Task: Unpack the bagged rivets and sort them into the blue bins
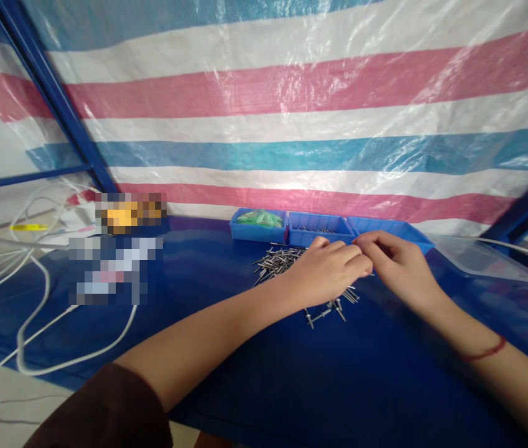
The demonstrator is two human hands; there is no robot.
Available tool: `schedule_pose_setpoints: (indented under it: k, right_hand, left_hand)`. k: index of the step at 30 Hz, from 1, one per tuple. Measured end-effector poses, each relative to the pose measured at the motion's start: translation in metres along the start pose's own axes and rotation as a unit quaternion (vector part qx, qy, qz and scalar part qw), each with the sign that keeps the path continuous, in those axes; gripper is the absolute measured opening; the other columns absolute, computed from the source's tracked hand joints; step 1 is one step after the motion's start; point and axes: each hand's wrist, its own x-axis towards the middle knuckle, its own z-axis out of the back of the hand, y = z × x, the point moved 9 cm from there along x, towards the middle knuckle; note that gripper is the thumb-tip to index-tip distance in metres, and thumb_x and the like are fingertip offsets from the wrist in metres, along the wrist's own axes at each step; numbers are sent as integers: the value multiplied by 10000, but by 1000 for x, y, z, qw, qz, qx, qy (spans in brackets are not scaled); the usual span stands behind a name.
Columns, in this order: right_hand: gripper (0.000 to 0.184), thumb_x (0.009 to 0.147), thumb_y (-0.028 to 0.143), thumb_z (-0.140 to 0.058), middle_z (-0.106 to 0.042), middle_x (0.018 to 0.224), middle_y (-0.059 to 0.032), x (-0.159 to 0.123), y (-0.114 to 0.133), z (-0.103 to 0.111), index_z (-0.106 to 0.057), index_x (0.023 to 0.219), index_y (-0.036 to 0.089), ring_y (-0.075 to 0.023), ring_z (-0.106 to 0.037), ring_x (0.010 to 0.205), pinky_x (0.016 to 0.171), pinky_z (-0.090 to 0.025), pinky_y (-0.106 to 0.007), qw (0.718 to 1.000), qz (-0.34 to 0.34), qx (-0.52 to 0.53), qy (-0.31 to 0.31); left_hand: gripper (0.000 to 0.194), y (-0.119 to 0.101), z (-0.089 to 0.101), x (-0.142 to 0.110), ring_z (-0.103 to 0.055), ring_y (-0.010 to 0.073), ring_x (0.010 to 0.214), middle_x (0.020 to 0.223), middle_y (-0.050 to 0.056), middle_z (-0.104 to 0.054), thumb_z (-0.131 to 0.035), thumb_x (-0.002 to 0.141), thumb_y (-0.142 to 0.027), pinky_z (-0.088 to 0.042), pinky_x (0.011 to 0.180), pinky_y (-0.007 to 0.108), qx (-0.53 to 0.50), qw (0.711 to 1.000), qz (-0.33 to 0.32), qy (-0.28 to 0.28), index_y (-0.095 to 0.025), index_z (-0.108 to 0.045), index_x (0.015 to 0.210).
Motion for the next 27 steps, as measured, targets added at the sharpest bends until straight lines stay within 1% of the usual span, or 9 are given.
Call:
schedule_pose_setpoints:
  k: [2,5,8,10,13,16,19,23,27]
  right_hand:
    - [214,789,341,-498,-624,678,-18,-3,8,-7,-606,680,192,-172,-572,650,615,-433,-278,999,11,31,28]
    - [256,821,360,-486,-555,601,3,-16,24,-31,-585,657,190,-137,-508,569,544,-399,-250,989,8,88,120]
    - [300,858,405,-467,-523,591,9,-37,37,-58,-566,682,183,-119,-471,539,506,-378,-237,961,-41,176,210]
    - [318,868,442,-462,-526,607,3,-49,42,-70,-565,720,180,-123,-482,561,507,-380,-237,936,-88,243,240]
    - [366,861,495,-474,-545,638,-16,-58,45,-75,-582,731,171,-129,-495,589,507,-378,-240,906,-135,321,243]
    - [370,843,501,-520,-552,664,-22,-60,46,-75,-596,715,161,-114,-486,587,507,-368,-233,889,-148,362,238]
    - [359,834,489,-546,-543,662,-17,-62,44,-78,-595,713,155,-101,-475,575,498,-354,-223,874,-166,387,242]
    - [323,827,458,-563,-547,679,-18,-63,43,-80,-596,725,154,-102,-485,575,488,-348,-222,852,-190,425,241]
    - [285,827,420,-575,-539,671,-8,-61,40,-78,-591,721,155,-93,-475,557,478,-339,-217,844,-204,441,226]
  left_hand:
    - [190,14,13,-7,-582,177,898,941,37,-631,-402,958,-210,-389,773,332,-54,996,47,-44,-163,-585,976]
    - [196,27,28,-30,-589,146,916,967,35,-633,-398,952,-149,-421,782,295,-167,973,113,-112,-173,-561,1058]
    - [130,29,37,-53,-602,136,842,880,12,-653,-456,927,-179,-440,801,296,-231,947,164,-151,-186,-574,981]
    - [81,30,43,-62,-607,138,795,831,5,-664,-504,899,-205,-449,809,307,-245,934,197,-169,-184,-578,924]
    - [84,31,51,-64,-604,141,801,839,18,-664,-510,886,-193,-464,792,298,-267,920,211,-196,-181,-593,891]
    - [113,35,52,-64,-604,133,812,882,33,-653,-495,888,-172,-479,760,269,-299,906,214,-210,-175,-607,900]
    - [119,41,46,-66,-611,129,788,885,29,-664,-503,885,-178,-486,760,268,-316,896,236,-205,-175,-616,922]
    - [126,42,40,-68,-618,131,782,889,23,-682,-519,880,-197,-488,764,269,-319,892,258,-188,-178,-629,939]
    - [140,42,39,-68,-621,128,765,871,21,-685,-517,883,-212,-488,752,261,-322,891,262,-182,-178,-637,945]
